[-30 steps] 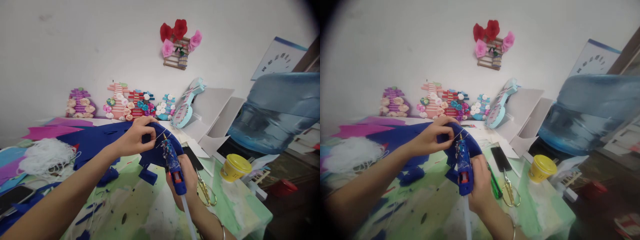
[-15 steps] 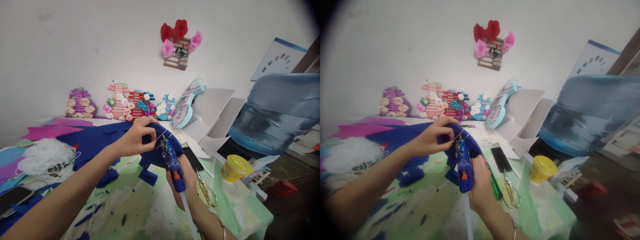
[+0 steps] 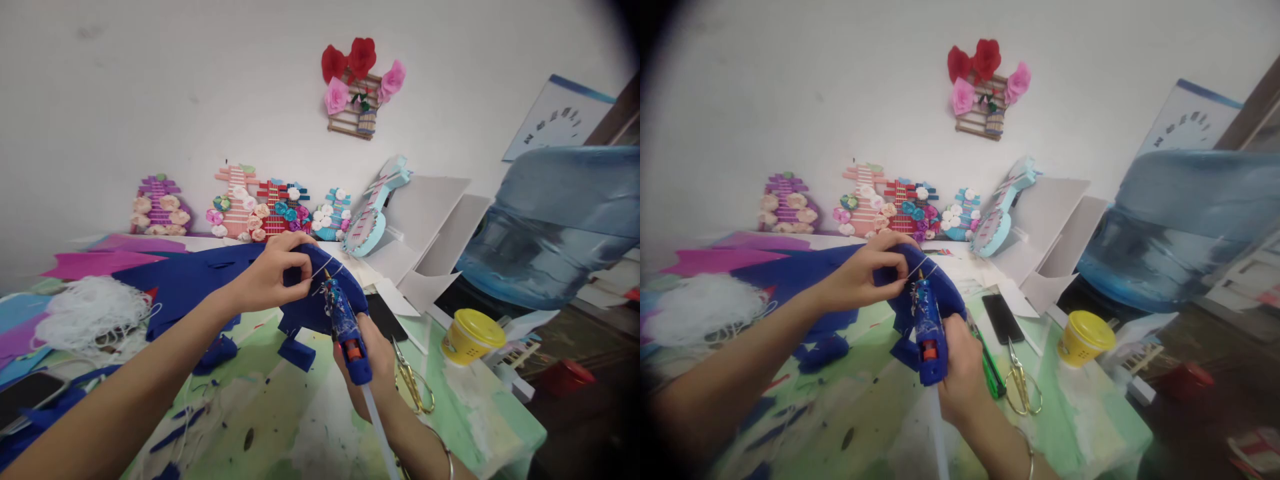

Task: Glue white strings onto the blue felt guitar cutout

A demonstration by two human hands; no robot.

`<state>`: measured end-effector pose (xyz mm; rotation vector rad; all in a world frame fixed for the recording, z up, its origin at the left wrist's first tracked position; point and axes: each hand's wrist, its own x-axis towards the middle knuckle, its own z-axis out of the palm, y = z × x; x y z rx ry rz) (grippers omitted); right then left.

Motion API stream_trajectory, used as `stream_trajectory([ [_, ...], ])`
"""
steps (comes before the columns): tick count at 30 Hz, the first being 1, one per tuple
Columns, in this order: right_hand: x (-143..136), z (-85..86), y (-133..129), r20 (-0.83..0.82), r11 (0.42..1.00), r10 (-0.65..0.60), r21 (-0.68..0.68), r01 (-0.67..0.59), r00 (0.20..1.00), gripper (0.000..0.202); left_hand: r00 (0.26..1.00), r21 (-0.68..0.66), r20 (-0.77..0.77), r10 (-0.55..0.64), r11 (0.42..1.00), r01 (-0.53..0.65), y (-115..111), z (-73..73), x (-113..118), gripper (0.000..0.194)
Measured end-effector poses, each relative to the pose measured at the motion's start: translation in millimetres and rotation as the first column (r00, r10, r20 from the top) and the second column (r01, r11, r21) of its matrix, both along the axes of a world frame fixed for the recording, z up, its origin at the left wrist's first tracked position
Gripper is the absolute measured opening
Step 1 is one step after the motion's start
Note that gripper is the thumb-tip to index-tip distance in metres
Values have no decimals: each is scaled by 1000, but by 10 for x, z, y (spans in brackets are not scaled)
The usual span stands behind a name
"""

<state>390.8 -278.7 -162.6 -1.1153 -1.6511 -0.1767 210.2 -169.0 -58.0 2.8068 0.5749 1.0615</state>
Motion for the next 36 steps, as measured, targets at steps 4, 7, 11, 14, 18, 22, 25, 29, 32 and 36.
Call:
stream_trajectory([
  [4, 1, -11, 21, 1, 1000, -12, 4, 12, 1000, 15, 1000, -1, 9, -4, 1000, 4, -7, 7, -1, 8],
  [7, 3, 37, -2, 6, 1000, -1, -19, 1, 1000, 13, 1000, -6, -4, 1, 1000, -1, -3, 9, -4, 7],
  [11, -16, 122, -69, -19, 996, 50, -68, -51, 999, 8, 1000, -8, 1, 8, 1000, -8, 8, 2, -6, 7],
  [14, -51, 155, -124, -43, 992, 96, -75, -99, 995, 9, 1000, -13, 2, 18, 1000, -18, 8, 1, -5, 7],
  [18, -102, 173, -175, -58, 989, 133, -50, -136, 989, 13, 1000, -27, -9, 21, 999, -21, -8, 7, 1, 8],
  [22, -152, 211, -230, -132, 964, 149, -200, -174, 980, 16, 1000, -11, -3, 16, 1000, -16, -17, 14, 10, 9],
  [25, -207, 238, -315, -163, 952, 157, -239, -193, 974, 15, 999, -21, -8, 32, 999, -32, -20, 14, 18, 9],
  [29, -297, 199, -437, -105, 955, 197, -204, -215, 975, 11, 999, -33, -7, 42, 999, -42, -30, 14, 21, 9],
  [32, -321, 68, -490, -48, 978, 172, -114, -177, 984, 12, 999, -29, -4, 39, 999, -40, -40, 16, 13, 9],
  [36, -282, -218, -514, 50, 992, 126, -35, -125, 991, 19, 1000, -22, 4, 31, 999, -31, -38, 11, -9, 8],
])
